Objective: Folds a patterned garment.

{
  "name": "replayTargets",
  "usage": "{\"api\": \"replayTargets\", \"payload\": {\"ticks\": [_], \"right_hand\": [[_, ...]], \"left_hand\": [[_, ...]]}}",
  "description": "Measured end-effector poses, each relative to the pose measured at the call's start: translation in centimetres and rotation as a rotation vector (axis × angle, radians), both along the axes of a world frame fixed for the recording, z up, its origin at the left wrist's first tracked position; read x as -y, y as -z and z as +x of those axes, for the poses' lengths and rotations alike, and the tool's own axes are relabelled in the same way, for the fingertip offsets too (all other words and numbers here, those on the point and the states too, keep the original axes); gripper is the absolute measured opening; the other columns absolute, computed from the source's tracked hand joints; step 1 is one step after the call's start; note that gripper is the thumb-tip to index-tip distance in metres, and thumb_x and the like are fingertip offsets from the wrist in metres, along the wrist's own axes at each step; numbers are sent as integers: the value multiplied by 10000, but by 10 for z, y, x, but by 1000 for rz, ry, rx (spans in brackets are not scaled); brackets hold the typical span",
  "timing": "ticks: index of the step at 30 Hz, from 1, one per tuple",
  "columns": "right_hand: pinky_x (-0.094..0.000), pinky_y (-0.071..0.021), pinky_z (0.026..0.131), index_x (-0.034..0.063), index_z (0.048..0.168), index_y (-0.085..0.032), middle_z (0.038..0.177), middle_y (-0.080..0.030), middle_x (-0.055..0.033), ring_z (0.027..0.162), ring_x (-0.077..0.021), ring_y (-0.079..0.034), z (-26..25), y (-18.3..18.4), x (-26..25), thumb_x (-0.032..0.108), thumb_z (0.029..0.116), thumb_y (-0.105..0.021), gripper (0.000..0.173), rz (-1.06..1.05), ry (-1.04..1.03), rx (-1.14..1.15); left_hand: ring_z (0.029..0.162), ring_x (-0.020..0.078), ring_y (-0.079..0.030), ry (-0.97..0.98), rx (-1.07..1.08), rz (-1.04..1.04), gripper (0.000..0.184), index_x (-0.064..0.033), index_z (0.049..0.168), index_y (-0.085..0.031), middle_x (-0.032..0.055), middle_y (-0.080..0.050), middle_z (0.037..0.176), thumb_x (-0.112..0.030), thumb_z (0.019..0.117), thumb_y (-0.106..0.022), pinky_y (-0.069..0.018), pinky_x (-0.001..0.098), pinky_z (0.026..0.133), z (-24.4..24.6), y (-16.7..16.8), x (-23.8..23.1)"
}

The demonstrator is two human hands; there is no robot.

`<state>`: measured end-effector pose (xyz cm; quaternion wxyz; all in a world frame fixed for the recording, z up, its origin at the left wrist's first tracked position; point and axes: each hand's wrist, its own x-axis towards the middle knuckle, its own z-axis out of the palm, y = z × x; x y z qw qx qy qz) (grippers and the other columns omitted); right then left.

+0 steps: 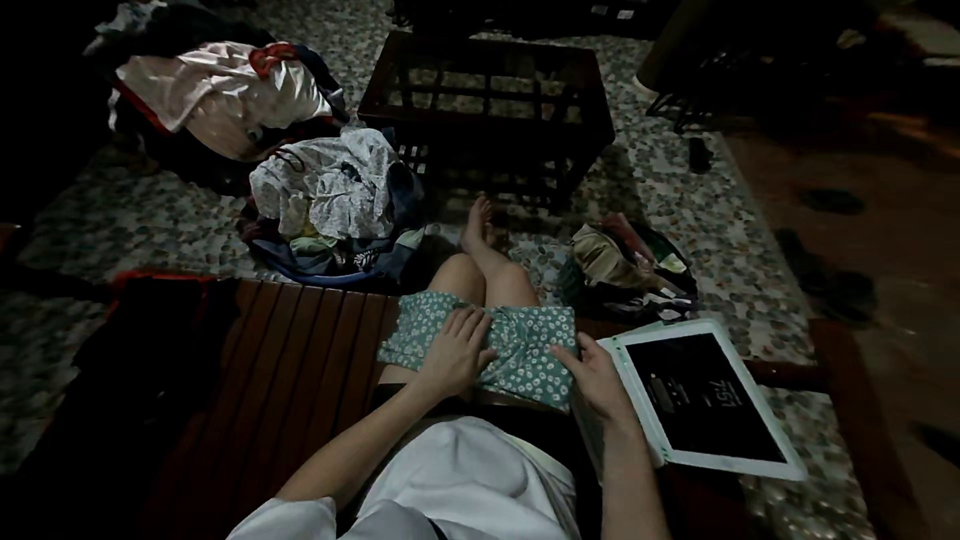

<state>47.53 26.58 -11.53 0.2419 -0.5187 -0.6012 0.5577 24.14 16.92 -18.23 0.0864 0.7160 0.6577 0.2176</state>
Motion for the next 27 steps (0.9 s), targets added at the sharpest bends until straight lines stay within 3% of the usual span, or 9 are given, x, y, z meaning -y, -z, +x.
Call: {"api": "replayTargets", "payload": {"ticks": [3, 5, 7, 9, 11, 13, 17, 20, 27], "right_hand": [[-301, -626, 785, -32, 1247, -583, 1035, -720, -97, 879, -122, -724, 10, -14, -1, 102, 960, -652, 324, 27, 14, -39], [-299, -629, 772, -27, 1245, -588, 1025, -723, -93, 864, -121, -726, 18, -18, -6, 100, 965, -648, 314, 31, 37, -18], [-308, -631, 756, -28, 1246, -595, 1020, -725, -104, 845, -132, -728, 25, -20, -12, 92, 966, -658, 311, 7, 55, 25], [-310, -629, 745, -28, 1226, -601, 1003, -725, -108, 828, -136, -729, 30, -17, -17, 90, 967, -663, 291, -12, 41, 53], [-328, -634, 751, -31, 1226, -608, 1007, -732, -122, 833, -154, -736, 34, -6, -23, 105, 974, -668, 292, -42, 33, 58], [-337, -630, 746, -30, 1217, -606, 1008, -724, -131, 833, -166, -730, 37, 2, -25, 123, 982, -666, 287, -87, 46, 54], [-316, -622, 709, -33, 1185, -589, 960, -716, -111, 798, -147, -722, 42, 9, -21, 93, 990, -633, 236, -112, 83, -28], [-307, -626, 721, -30, 1191, -579, 960, -715, -100, 805, -138, -723, 43, 7, -19, 65, 986, -617, 229, -86, 96, -73], [-310, -624, 740, -20, 1323, -487, 1095, -680, -111, 877, -141, -713, -6, -47, -14, 60, 965, -632, 394, -48, -27, -115]], "left_hand": [[1493, 375, -356, 177, 106, -18, 853, -78, 1568, -393, 208, -422, 1579, -710, 1010, -261, -222, 556, 1248, -5, -9, 1], [1502, 390, -331, 296, 123, -22, 892, -90, 1551, -413, 224, -383, 1596, -749, 950, -424, -218, 568, 1248, -11, -17, 1], [1430, 405, -436, 360, 105, -4, 571, -64, 1387, -560, 224, -469, 1530, -452, 976, -643, -319, 567, 1201, -18, -25, 6], [1225, 388, -618, 355, 74, 61, 202, -48, 1162, -675, 207, -635, 1313, -168, 1016, -605, -490, 541, 1053, -27, -27, 12], [1106, 368, -664, 351, 36, 18, 201, -66, 1103, -699, 179, -688, 1153, -228, 1015, -618, -530, 531, 971, -37, -32, 16], [1112, 386, -652, 361, 3, -136, 395, -72, 1176, -676, 186, -688, 1134, -397, 953, -698, -515, 557, 965, -39, -39, 20], [1032, 399, -687, 388, -9, -146, 177, -20, 1108, -703, 209, -700, 1068, -118, 1006, -597, -564, 549, 856, -36, -36, 23], [973, 353, -714, 263, 117, -28, 188, -42, 1062, -737, 196, -706, 1082, -131, 1025, -576, -600, 497, 807, -42, -41, 23], [1001, 245, -710, 8, 503, -260, 380, -40, 1368, -592, 141, -719, 1123, -214, 1030, -594, -570, 456, 932, -58, -45, 37]]}}
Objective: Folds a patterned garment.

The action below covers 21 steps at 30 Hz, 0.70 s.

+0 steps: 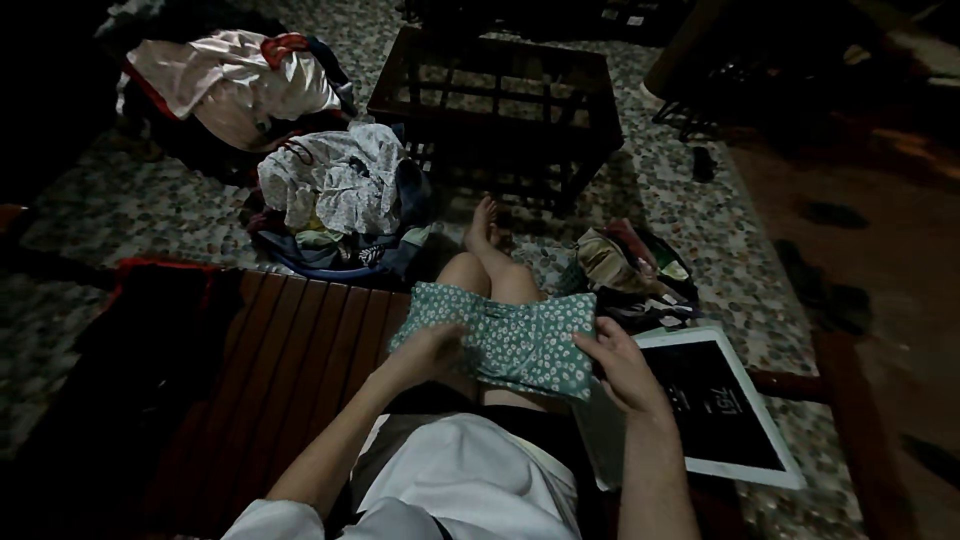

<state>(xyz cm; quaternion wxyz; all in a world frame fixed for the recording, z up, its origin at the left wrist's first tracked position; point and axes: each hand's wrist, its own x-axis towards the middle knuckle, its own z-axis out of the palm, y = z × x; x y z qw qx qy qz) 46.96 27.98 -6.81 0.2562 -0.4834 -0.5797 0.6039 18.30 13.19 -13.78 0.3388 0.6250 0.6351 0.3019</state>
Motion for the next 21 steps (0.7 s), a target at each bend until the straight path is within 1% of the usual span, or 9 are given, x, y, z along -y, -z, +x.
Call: {"api": "replayTargets", "payload": {"ticks": [2, 4, 7, 9, 11, 13, 14, 18, 21], "right_hand": [[-332, -618, 798, -27, 1394, -443, 1161, -666, -144, 947, -165, -708, -36, -16, 6, 67, 947, -668, 509, 0, -79, 2], [-375, -610, 874, -18, 1459, -408, 1209, -658, -176, 1018, -204, -700, -79, -17, 16, 106, 920, -731, 641, 9, -177, 5], [-389, -637, 726, 1, 1460, -400, 1089, -683, -184, 841, -225, -728, -153, -20, 42, 196, 949, -738, 643, -87, -340, 69], [-378, -648, 687, 30, 1486, -362, 1072, -668, -177, 794, -227, -736, -185, -21, 55, 207, 1004, -676, 601, -196, -449, 73], [-370, -633, 692, 52, 1480, -403, 1106, -675, -169, 813, -219, -727, -191, -17, 59, 226, 1017, -657, 556, -178, -472, 106], [-362, -625, 709, 41, 1445, -460, 1128, -681, -158, 839, -207, -723, -175, -4, 54, 244, 1020, -648, 507, -115, -436, 155], [-361, -621, 719, 30, 1426, -483, 1135, -681, -159, 850, -207, -721, -163, 3, 51, 234, 1020, -645, 483, -97, -392, 176], [-306, -585, 640, 14, 1355, -539, 1044, -675, -129, 749, -155, -680, -115, 36, 46, 209, 1025, -628, 394, -78, -207, 219], [-301, -572, 587, 28, 1343, -545, 996, -673, -116, 691, -151, -665, -97, 55, 52, 200, 1026, -627, 370, -115, -163, 264]], "left_hand": [[955, 164, -720, -186, 286, -31, 356, -14, 1329, -609, 116, -722, 1126, -230, 1053, -547, -598, 358, 883, -14, -4, 15], [934, 159, -723, -359, 630, -118, 386, 5, 1337, -587, 90, -724, 1114, -249, 1099, -419, -612, 343, 849, -32, -6, 27], [985, 203, -725, -440, 946, -203, 655, 37, 1373, -520, 120, -722, 1132, -444, 1120, -155, -603, 388, 896, -58, 4, 35], [970, 188, -710, -481, 930, -266, 769, 3, 1357, -543, 109, -716, 1105, -561, 1085, -96, -595, 391, 863, -68, 14, 34], [958, 179, -703, -514, 806, -316, 668, -28, 1342, -581, 104, -713, 1096, -541, 1097, -230, -597, 404, 855, -76, 24, 31], [853, 147, -710, -558, 716, -295, 416, -21, 1277, -613, 82, -720, 1010, -364, 1092, -466, -611, 362, 784, -75, 25, 27], [885, 146, -715, -546, 712, -244, 367, -21, 1323, -585, 88, -717, 1054, -285, 1074, -529, -614, 356, 813, -74, 26, 26], [990, 141, -704, -460, 669, -33, 406, -43, 1442, -493, 99, -688, 1185, -216, 1075, -508, -604, 356, 888, -70, 22, 18], [974, 153, -710, -449, 701, -140, 417, -76, 1467, -481, 102, -695, 1178, -255, 1090, -489, -606, 366, 876, -73, 34, 12]]}}
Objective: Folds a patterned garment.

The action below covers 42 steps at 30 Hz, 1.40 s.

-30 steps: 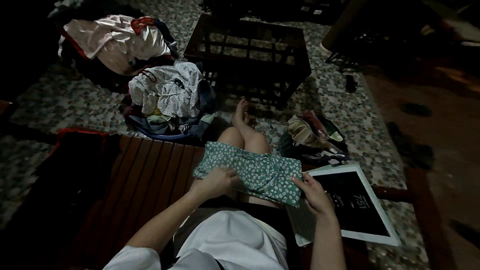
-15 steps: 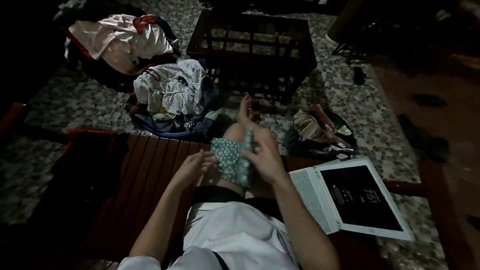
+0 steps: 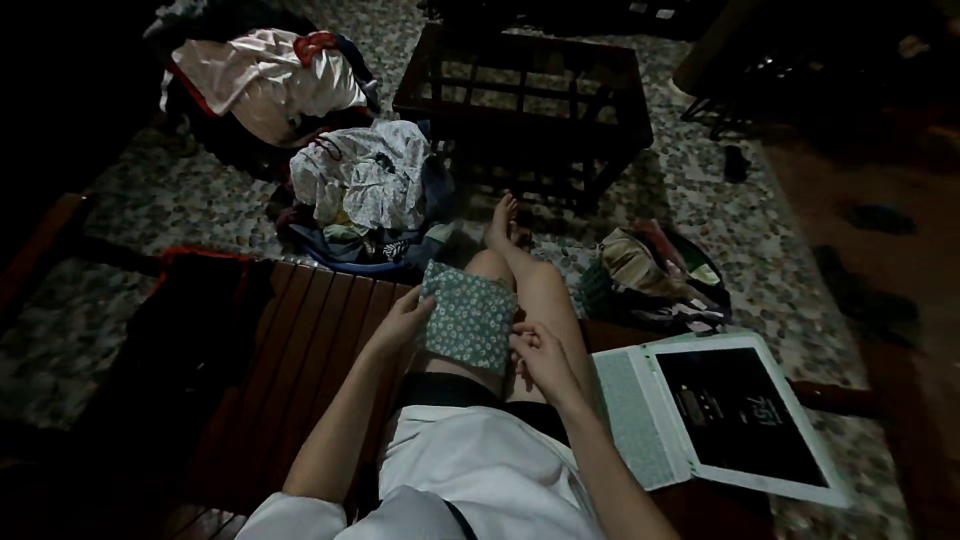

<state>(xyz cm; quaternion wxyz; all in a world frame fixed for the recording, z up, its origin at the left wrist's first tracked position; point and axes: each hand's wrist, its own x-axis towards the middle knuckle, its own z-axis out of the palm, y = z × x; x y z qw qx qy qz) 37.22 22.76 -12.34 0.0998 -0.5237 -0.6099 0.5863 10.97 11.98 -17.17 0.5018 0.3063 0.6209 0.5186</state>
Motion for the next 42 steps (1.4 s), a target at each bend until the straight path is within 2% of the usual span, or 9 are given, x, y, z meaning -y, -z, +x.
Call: {"api": "replayTargets", "payload": {"ticks": [6, 10, 14, 18, 22, 29, 34, 39, 42], "right_hand": [[-446, -536, 984, 31, 1401, -551, 1315, -635, -167, 1147, -271, -652, -18, 5, -22, 309, 1008, -627, 489, 512, -161, 119], [-535, -394, 1162, 101, 1572, -373, 1571, -434, -158, 1438, -328, -433, -61, 2, -68, 451, 937, -714, 802, 534, -488, -41], [-429, -448, 1111, 37, 1416, -569, 1395, -599, -152, 1293, -216, -565, -82, -17, -87, 282, 940, -753, 567, 306, -752, -150], [-371, -548, 929, -5, 1189, -683, 1091, -702, -131, 976, -157, -670, -67, -20, -102, 261, 985, -695, 336, 177, -784, -92], [-475, -512, 970, -6, 1188, -676, 1133, -680, -179, 1036, -241, -655, -53, 7, -111, 361, 1023, -621, 406, 173, -764, 45], [-434, -502, 969, 1, 1193, -670, 1143, -673, -168, 1048, -215, -642, -49, 12, -109, 303, 1086, -498, 364, 223, -662, 19], [-474, -512, 961, -13, 1168, -666, 1110, -681, -192, 1036, -282, -659, -52, 30, -102, 347, 1062, -546, 394, 366, -558, 73], [-460, -501, 1036, 59, 1273, -658, 1282, -648, -169, 1189, -295, -630, -37, 33, -55, 313, 1050, -545, 357, 629, -252, 165], [-438, -540, 964, 25, 1366, -580, 1343, -574, -231, 1138, -323, -631, -31, 35, -18, 293, 1016, -606, 442, 622, -2, 120]], "left_hand": [[1120, 207, -653, -96, -82, -105, 551, -51, 1510, -422, 173, -608, 1341, -284, 1042, -595, -550, 388, 960, -13, 8, -17], [973, 124, -690, 32, -259, 26, 331, -16, 1262, -639, 103, -710, 1110, -249, 1027, -622, -576, 338, 903, -22, -28, -32], [833, 112, -637, 169, -391, 73, 335, -49, 1095, -666, 60, -664, 921, -326, 1088, -476, -552, 351, 800, -24, -58, -38], [788, 127, -622, 17, -316, -52, 401, -18, 1157, -656, 93, -653, 928, -337, 1111, -418, -554, 347, 757, -20, -41, -41], [776, 125, -644, -29, -158, -228, 486, -17, 1170, -674, 96, -681, 939, -414, 1107, -401, -563, 344, 745, -12, 10, -42], [840, 110, -646, -116, -330, -38, 343, -18, 1167, -665, 86, -680, 981, -292, 1092, -474, -554, 330, 805, -6, 4, -40], [1012, 271, -667, -27, -405, -225, 467, 9, 1237, -645, 201, -681, 1111, -373, 1107, -412, -523, 487, 937, -1, 37, -45], [1071, 309, -671, -152, -512, -299, 541, -16, 1250, -662, 204, -693, 1141, -397, 1124, -300, -510, 525, 970, 13, 16, -22], [991, 294, -691, -82, -622, -290, 486, -36, 1231, -666, 175, -707, 1059, -431, 1091, -419, -539, 517, 913, 17, -1, -15]]}}
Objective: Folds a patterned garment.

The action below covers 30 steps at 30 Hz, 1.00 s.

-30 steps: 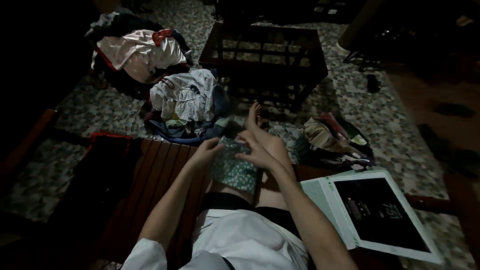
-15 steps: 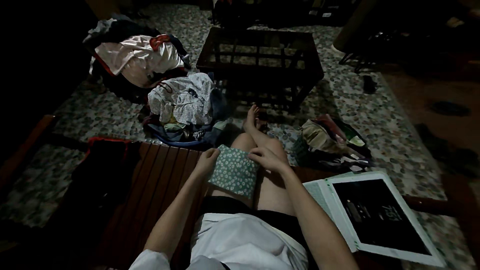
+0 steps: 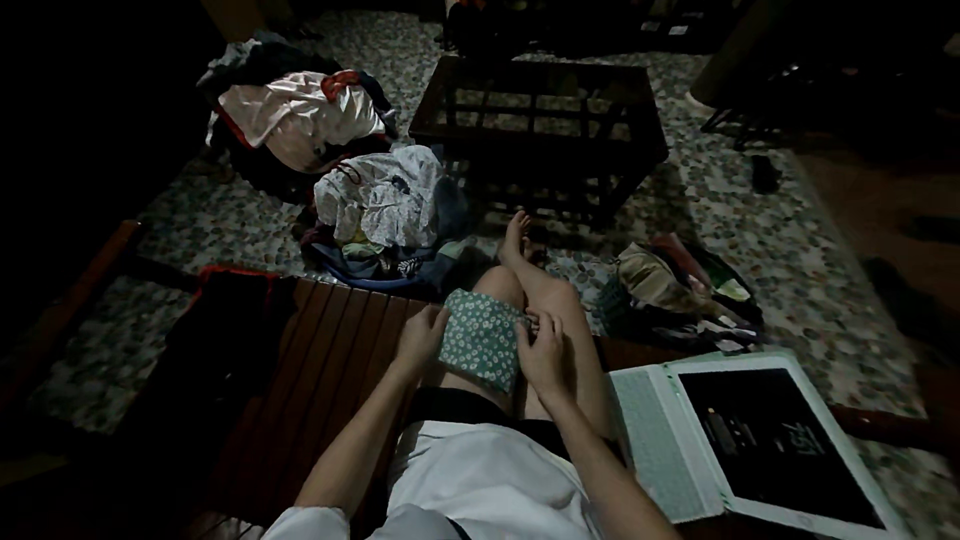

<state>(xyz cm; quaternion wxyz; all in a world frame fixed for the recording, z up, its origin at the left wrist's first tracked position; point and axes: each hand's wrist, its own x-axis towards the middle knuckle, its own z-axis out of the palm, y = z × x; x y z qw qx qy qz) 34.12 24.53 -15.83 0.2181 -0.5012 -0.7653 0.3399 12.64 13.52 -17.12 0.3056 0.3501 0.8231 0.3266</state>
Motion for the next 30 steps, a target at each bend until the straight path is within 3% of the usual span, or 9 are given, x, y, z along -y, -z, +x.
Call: {"api": "replayTargets", "payload": {"ticks": [4, 6, 9, 14, 18, 20, 24, 27, 30], "right_hand": [[-494, -510, 1019, 5, 1511, -385, 1339, -596, -240, 1182, -343, -627, 5, 3, 26, 377, 976, -677, 714, -211, 61, -15], [-502, -520, 1008, 34, 1545, -347, 1358, -582, -237, 1196, -357, -617, 8, 3, 25, 365, 968, -691, 749, -282, 46, 43], [-489, -522, 987, 23, 1538, -353, 1319, -591, -236, 1149, -348, -627, 7, -1, 21, 331, 962, -712, 745, -334, 54, 50], [-511, -489, 1046, -36, 1472, -427, 1368, -564, -273, 1233, -362, -591, -1, 2, 20, 315, 974, -706, 671, -498, 137, -158], [-502, -525, 972, -36, 1483, -389, 1266, -618, -282, 1125, -362, -643, -2, -5, 17, 184, 968, -719, 650, -370, 169, -214], [-520, -522, 961, -27, 1500, -389, 1261, -617, -270, 1108, -381, -638, 0, -6, 17, 189, 955, -726, 675, -190, 128, -97], [-656, -351, 1136, -55, 1518, -415, 1545, -402, -319, 1413, -492, -426, -8, 4, 32, 307, 988, -627, 676, 350, -105, 5], [-669, -182, 1218, -5, 1568, -373, 1638, -280, -273, 1519, -467, -257, -20, 39, 42, 341, 987, -491, 687, 482, -233, 67], [-633, -156, 1245, -53, 1577, -309, 1625, -191, -365, 1513, -539, -189, -20, 68, 43, 441, 1022, -446, 755, 405, -197, 32]], "left_hand": [[946, 258, -692, 64, -66, 104, 421, -20, 1203, -654, 164, -702, 1018, -363, 1091, -438, -552, 463, 889, -7, 5, -6], [1035, 295, -681, 98, 21, 49, 438, -4, 1264, -632, 201, -691, 1109, -357, 1093, -437, -534, 501, 952, -13, 17, -10], [1256, 357, -595, 104, 239, -113, 534, 2, 1425, -532, 256, -598, 1354, -392, 1122, -339, -441, 551, 1088, -10, 24, -13], [1141, 376, -641, 0, 264, -104, 729, 24, 1285, -629, 269, -649, 1217, -549, 1098, -218, -484, 594, 994, 1, 3, -20], [1088, 368, -652, -19, 233, -18, 621, 26, 1259, -635, 263, -661, 1164, -466, 1116, -284, -491, 576, 971, 0, 2, -20], [1186, 364, -634, -8, 55, -81, 474, 0, 1334, -597, 242, -644, 1264, -355, 1115, -373, -487, 553, 1027, 6, -4, -13], [1447, 342, -429, 94, -317, 266, 425, -55, 1428, -575, 171, -473, 1546, -138, 1029, -454, -353, 498, 1193, 32, -14, -6], [1545, 354, -242, 334, -296, 330, 497, -231, 1513, -524, 115, -338, 1650, -365, 1102, -279, -186, 550, 1253, 47, 5, -11], [1550, 326, -240, 270, -280, 325, 502, -340, 1524, -496, 101, -301, 1668, -483, 1077, -317, -196, 552, 1254, 47, 31, -7]]}}
